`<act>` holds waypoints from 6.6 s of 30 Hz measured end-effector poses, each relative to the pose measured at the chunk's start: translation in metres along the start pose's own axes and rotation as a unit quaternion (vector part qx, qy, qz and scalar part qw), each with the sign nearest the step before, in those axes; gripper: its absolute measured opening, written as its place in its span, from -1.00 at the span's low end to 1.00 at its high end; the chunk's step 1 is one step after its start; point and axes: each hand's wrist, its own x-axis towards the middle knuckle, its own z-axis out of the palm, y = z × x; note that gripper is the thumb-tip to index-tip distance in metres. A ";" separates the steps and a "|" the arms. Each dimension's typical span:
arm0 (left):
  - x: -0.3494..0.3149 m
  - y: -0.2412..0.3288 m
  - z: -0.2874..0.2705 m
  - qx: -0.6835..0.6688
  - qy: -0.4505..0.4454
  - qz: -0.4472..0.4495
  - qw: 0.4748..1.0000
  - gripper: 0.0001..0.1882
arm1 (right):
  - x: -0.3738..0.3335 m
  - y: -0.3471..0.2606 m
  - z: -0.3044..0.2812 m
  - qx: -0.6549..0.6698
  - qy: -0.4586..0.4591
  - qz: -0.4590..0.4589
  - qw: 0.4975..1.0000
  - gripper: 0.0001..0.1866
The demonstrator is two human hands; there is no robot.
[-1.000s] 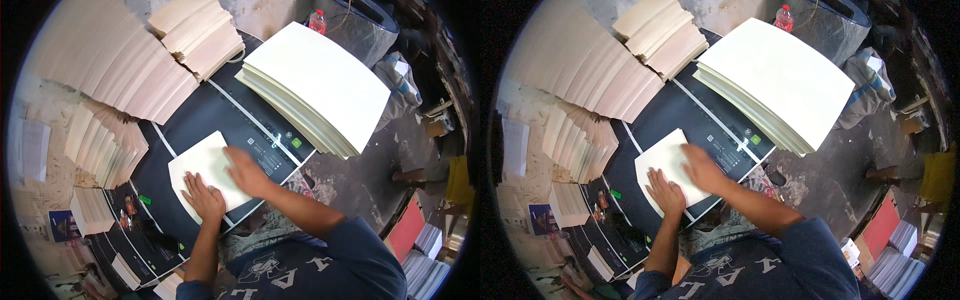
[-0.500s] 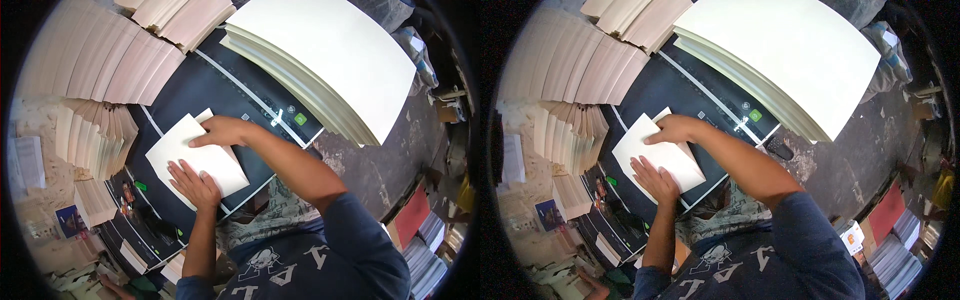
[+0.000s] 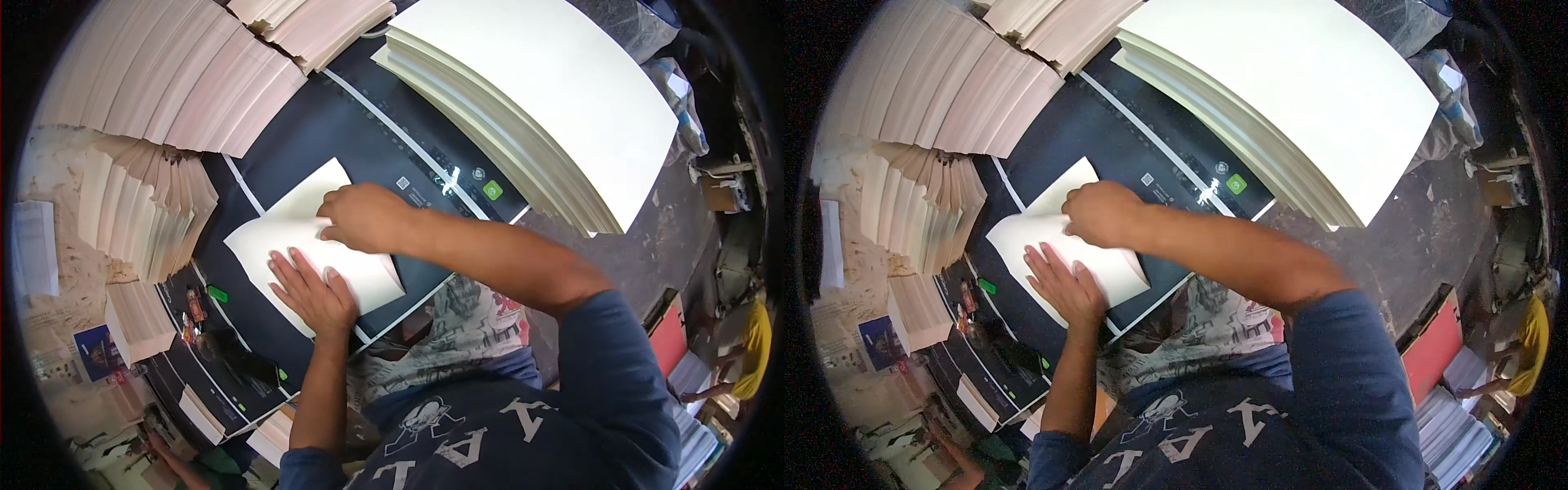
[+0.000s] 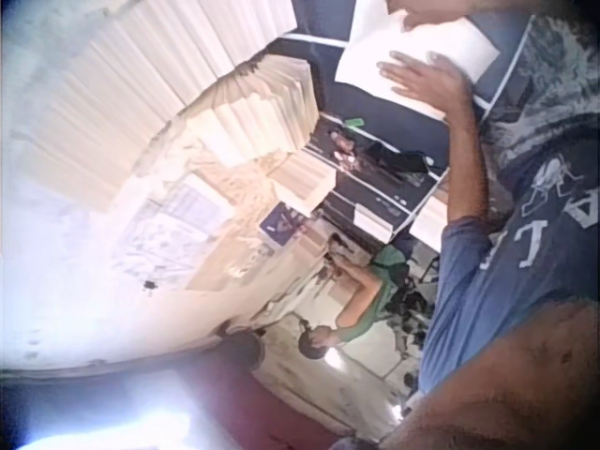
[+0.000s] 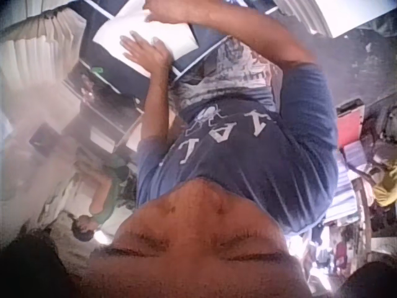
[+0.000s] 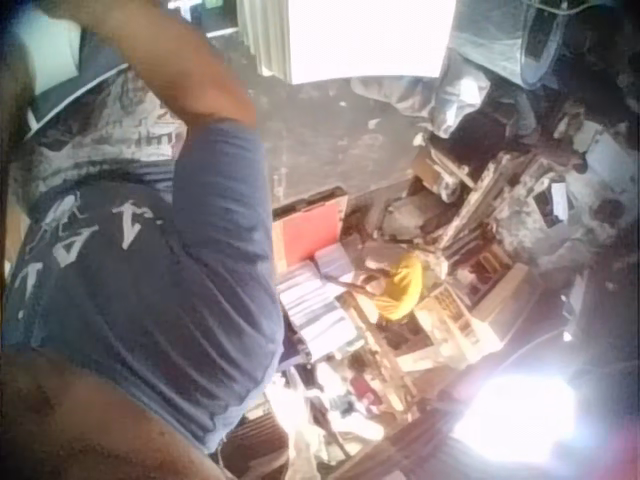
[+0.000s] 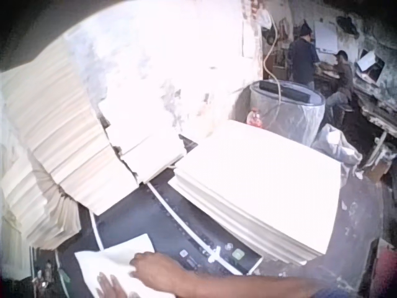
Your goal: The person flips through sheets in a stack of paper by hand to separate them, aligns the edges of the stack by tapping it on the table, and moves the stacks between different piles on the work surface.
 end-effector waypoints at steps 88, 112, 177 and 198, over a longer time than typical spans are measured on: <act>-0.005 -0.096 0.015 0.026 -0.083 0.042 0.995 -0.42 | 0.007 -0.095 0.137 0.019 0.042 -0.120 0.992 -0.18; 0.085 -0.071 0.000 -0.047 -0.085 0.125 0.987 -0.37 | -0.025 -0.051 0.062 -0.246 0.008 0.088 0.965 -0.30; -0.072 -0.057 -0.157 -0.531 -0.209 -0.219 0.791 -0.72 | -0.080 -0.065 0.039 0.482 -0.150 0.276 0.818 -0.25; -0.080 -0.086 -0.070 -0.707 -0.215 -0.385 0.554 -0.50 | -0.112 -0.206 -0.014 0.763 -0.181 -0.175 0.595 -0.77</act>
